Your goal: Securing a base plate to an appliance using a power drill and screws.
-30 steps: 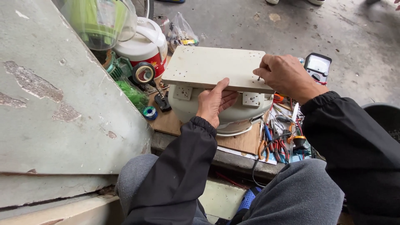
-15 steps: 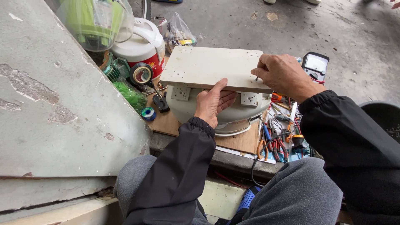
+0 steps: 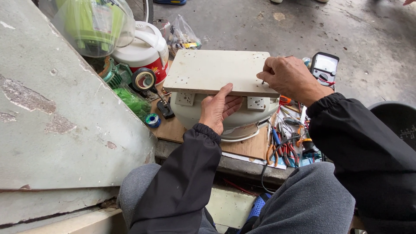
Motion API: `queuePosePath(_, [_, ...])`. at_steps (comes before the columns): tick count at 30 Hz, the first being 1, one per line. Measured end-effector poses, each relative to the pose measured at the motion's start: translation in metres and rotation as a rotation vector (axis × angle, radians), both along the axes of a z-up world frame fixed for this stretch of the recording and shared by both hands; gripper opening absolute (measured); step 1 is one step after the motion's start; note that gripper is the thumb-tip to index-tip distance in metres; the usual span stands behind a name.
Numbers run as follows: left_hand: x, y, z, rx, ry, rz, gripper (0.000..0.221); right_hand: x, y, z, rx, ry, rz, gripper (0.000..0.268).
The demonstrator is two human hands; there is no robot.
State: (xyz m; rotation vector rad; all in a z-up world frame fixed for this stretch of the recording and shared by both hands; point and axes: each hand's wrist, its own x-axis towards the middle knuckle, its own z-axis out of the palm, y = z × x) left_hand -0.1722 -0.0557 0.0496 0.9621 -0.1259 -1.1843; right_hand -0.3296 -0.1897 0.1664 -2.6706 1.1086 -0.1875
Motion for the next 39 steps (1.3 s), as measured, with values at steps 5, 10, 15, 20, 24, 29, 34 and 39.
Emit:
queuePosePath(5, [0.001, -0.001, 0.002, 0.001, -0.002, 0.000, 0.068, 0.001, 0.002, 0.005, 0.027, -0.006, -0.004, 0.017])
queuePosePath(10, [0.001, -0.003, -0.002, -0.020, -0.006, -0.004, 0.067, 0.000, 0.000, 0.004, 0.032, -0.013, -0.008, 0.016])
queuePosePath(15, [0.000, -0.002, 0.001, -0.023, -0.023, -0.004, 0.067, -0.001, -0.006, 0.000, 0.038, -0.033, -0.011, 0.017])
queuePosePath(20, [0.001, -0.003, -0.002, -0.034, -0.027, -0.019, 0.069, -0.003, -0.003, 0.002, 0.024, -0.019, -0.011, 0.020])
queuePosePath(24, [0.002, -0.004, -0.003, -0.026, -0.010, -0.017, 0.070, -0.002, 0.001, 0.005, 0.063, -0.057, -0.029, 0.021])
queuePosePath(29, [0.002, -0.004, -0.003, -0.018, 0.001, -0.018, 0.070, -0.001, 0.002, 0.004, 0.071, -0.056, -0.035, 0.022])
queuePosePath(34, [0.002, -0.003, -0.004, -0.014, 0.000, -0.012, 0.069, -0.002, 0.005, 0.005, 0.072, -0.039, -0.041, 0.023])
queuePosePath(39, [0.002, -0.003, -0.012, -0.010, 0.001, -0.010, 0.069, -0.005, 0.004, -0.001, 0.116, -0.039, -0.048, 0.027])
